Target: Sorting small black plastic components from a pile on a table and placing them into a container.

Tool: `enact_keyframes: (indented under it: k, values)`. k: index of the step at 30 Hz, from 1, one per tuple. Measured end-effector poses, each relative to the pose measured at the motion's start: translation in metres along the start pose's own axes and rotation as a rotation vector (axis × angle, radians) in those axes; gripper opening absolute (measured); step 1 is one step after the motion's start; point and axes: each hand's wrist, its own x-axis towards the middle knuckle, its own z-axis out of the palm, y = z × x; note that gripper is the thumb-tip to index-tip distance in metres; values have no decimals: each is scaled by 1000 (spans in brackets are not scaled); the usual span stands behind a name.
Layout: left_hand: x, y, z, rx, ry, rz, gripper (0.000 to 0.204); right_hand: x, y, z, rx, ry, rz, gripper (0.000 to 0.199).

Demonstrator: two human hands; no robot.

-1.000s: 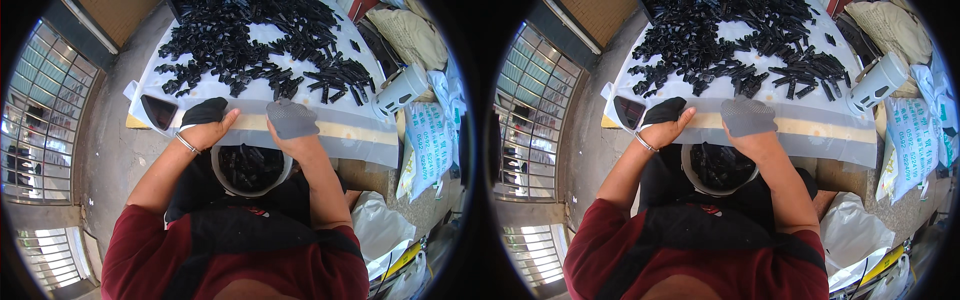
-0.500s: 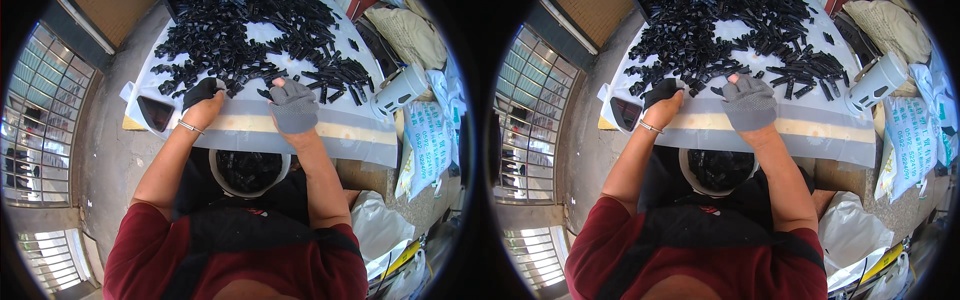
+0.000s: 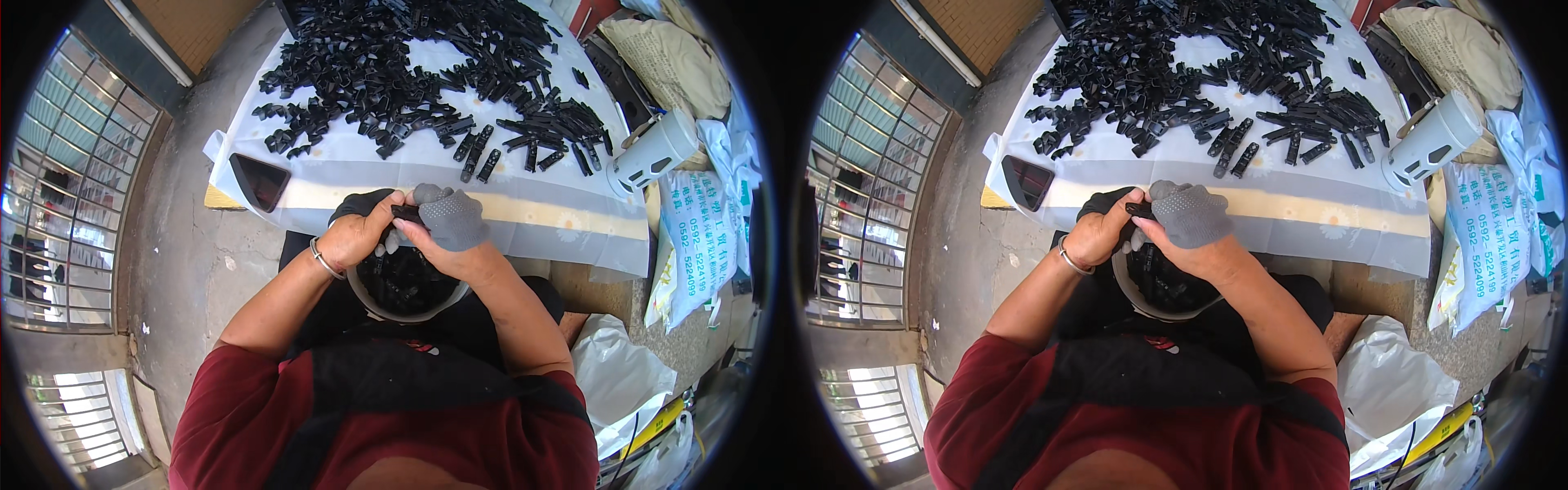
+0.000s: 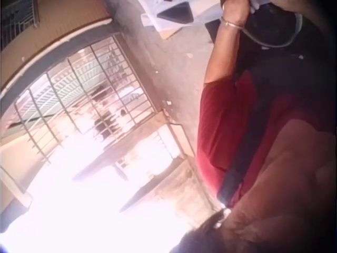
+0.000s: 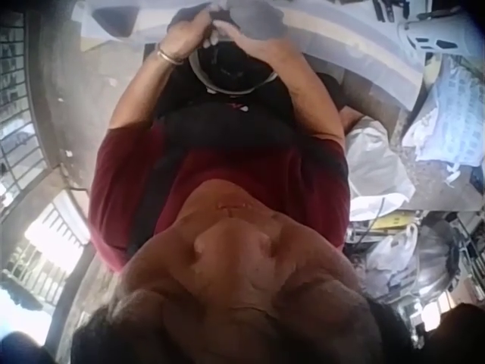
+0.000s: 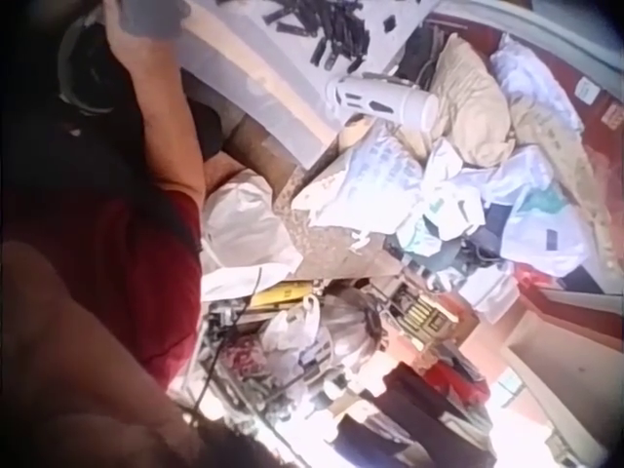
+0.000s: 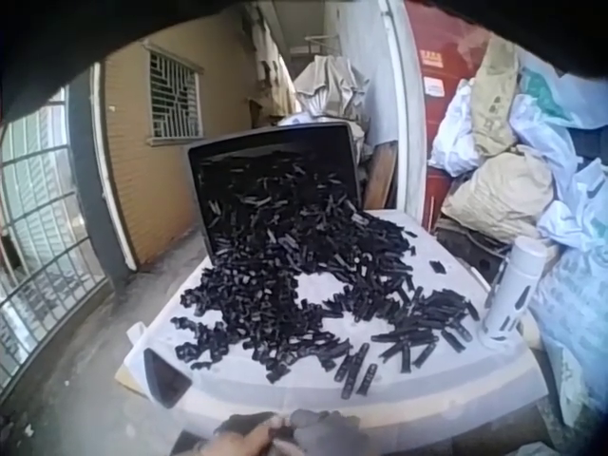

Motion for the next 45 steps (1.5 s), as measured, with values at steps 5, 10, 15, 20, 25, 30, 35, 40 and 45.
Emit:
enact_keyframes:
  k: [5,10,15,20,25,30,35,40,45]
  values:
    - [2,-8,9,-155,112,-32,49,-2,-7,-7,49,103,-38,29]
    - [-2,10,3,-242,164,-52,45,-13,0,-14,-149,52,9,30]
    - [-5,23,3,-49,185,52,45,-14,-4,-13,-283,32,-14,25]
    - [-4,15,6,19,215,149,44,-9,-13,-19,-495,-39,-45,22]
    - [-4,24,1,-51,145,-44,43,-17,3,-12,-401,173,-211,21]
    - [-2,21,-1,-29,184,129,44,-15,-6,-15,-495,143,-147,21]
    - [-3,25,-4,-29,61,-40,44,-16,-5,-14,-511,129,-157,22]
    - [-6,16,5,137,79,178,43,-18,-5,0,-375,127,-102,20]
    - [-13,31,2,-89,50,135,42,-21,-7,-7,-402,146,-123,23]
